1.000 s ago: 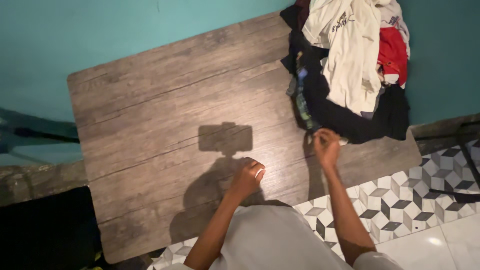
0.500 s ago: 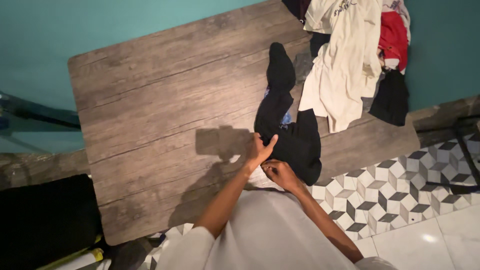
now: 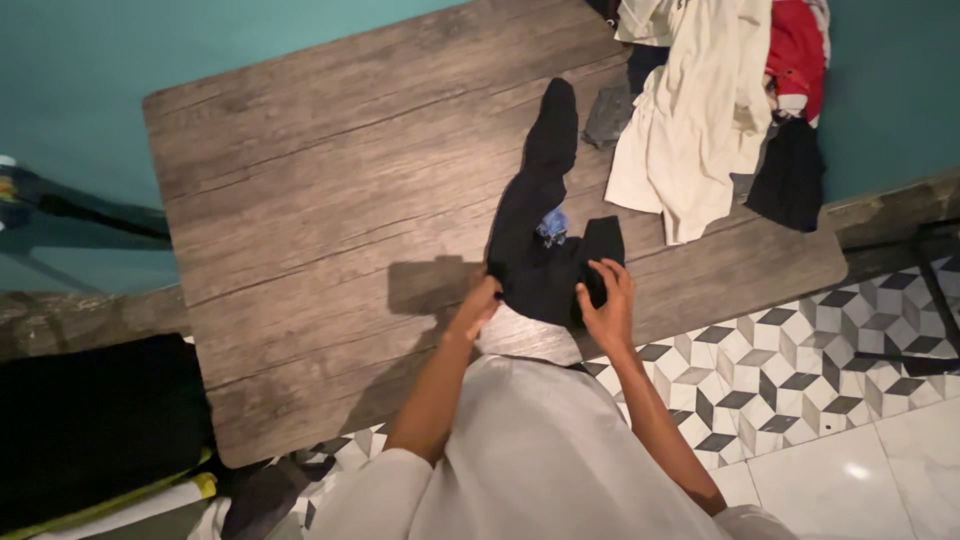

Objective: The person takes t-shirts from a pile on a wooden table, places each on a plastic hanger, and hangs them on a nearby clothing rack. The person handles two shirts in total, one dark blue and one black, and hangs them on the rack.

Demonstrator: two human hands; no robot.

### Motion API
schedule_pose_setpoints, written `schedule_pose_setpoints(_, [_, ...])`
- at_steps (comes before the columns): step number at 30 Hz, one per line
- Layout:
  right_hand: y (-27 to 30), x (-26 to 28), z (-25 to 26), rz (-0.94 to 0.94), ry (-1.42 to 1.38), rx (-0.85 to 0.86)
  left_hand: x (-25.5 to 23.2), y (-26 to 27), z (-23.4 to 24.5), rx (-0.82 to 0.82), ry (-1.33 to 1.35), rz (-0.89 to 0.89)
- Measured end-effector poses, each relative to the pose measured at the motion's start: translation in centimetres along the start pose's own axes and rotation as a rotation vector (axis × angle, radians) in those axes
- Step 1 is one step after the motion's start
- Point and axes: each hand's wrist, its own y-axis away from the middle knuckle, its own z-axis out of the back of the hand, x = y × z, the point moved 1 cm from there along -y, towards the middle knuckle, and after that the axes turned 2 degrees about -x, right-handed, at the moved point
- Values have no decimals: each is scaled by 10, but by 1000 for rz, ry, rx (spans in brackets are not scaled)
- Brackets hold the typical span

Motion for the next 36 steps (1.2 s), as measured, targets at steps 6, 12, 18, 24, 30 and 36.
schedule_pose_setpoints(6, [8,19,-24,231,-243,264,-5,22,35,81,424,145])
schedule_pose_setpoints(12, [34,64,-66,-259,-328,688,-35,63,62,88,290,-27])
schedule_pose_setpoints(18, [57,116,-77,270,-286,226,-57,123,79,-33,-247,-362])
schedule_pose_setpoints(24, [69,99,-128,15,-410,222,-30,137,94,1,-504,-307])
schedule_pose_setpoints(30, [68,46,-139,-502,-666,49,-58,120,142,-227,-342,-424])
schedule_pose_setpoints(36, [25,11,-63,-583,-943,-54,-127,164,234,-507,-185,-531])
